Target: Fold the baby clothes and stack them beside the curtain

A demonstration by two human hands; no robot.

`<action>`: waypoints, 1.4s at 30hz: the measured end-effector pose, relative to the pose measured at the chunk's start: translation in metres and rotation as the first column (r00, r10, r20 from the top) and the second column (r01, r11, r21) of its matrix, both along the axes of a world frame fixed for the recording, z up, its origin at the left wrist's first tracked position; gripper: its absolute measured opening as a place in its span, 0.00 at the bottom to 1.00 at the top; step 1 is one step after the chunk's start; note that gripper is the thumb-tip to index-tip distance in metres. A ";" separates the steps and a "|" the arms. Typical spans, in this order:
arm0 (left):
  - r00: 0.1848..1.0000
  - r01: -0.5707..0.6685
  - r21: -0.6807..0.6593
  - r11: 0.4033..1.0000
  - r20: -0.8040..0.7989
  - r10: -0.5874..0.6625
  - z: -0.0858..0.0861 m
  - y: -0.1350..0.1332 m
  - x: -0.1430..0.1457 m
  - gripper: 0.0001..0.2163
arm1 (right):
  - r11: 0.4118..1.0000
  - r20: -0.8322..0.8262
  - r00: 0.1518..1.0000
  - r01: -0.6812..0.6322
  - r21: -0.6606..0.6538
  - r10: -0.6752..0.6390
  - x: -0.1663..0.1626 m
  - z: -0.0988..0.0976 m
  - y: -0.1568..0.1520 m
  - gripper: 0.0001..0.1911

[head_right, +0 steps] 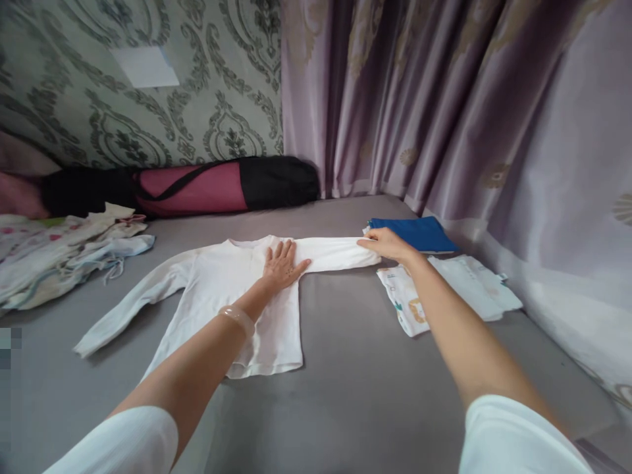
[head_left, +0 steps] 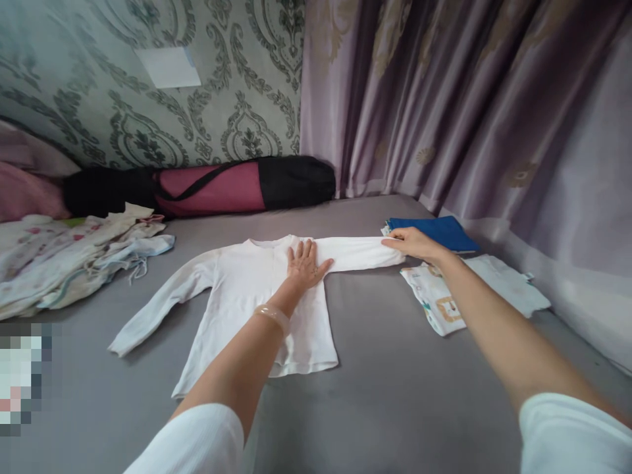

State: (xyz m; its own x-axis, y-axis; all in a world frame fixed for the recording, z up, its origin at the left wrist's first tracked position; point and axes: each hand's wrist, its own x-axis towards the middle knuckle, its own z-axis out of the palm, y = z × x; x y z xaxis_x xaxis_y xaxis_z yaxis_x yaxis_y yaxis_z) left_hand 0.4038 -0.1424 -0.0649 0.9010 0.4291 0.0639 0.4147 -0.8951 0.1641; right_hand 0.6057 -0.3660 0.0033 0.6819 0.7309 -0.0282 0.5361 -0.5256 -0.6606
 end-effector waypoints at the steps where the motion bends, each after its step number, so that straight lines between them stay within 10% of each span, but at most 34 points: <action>1: 1.000 0.000 0.004 1.000 0.002 0.000 0.000 0.000 0.000 0.39 | 0.997 -0.049 0.998 0.035 0.068 -0.031 -0.002 0.000 -0.001 0.23; 7: 1.000 0.008 0.026 1.000 0.017 -0.008 -0.002 0.001 0.000 0.38 | 0.960 0.060 0.963 0.257 0.107 -0.264 -0.013 -0.003 0.007 0.25; 14: 1.000 0.001 -0.028 1.000 -0.009 -0.001 0.004 -0.002 -0.001 0.40 | 0.919 0.566 0.820 0.286 -0.270 -0.089 -0.032 -0.004 0.003 0.17; 28: 1.000 0.010 -0.030 1.000 0.027 -0.009 -0.001 -0.002 0.002 0.42 | 0.824 0.691 0.722 0.370 -0.428 0.034 -0.036 -0.001 -0.008 0.19; 42: 0.998 0.042 -0.225 0.974 -0.032 -0.050 0.012 0.008 0.006 0.39 | 0.859 0.787 0.578 0.270 -0.435 0.217 -0.075 -0.007 0.047 0.22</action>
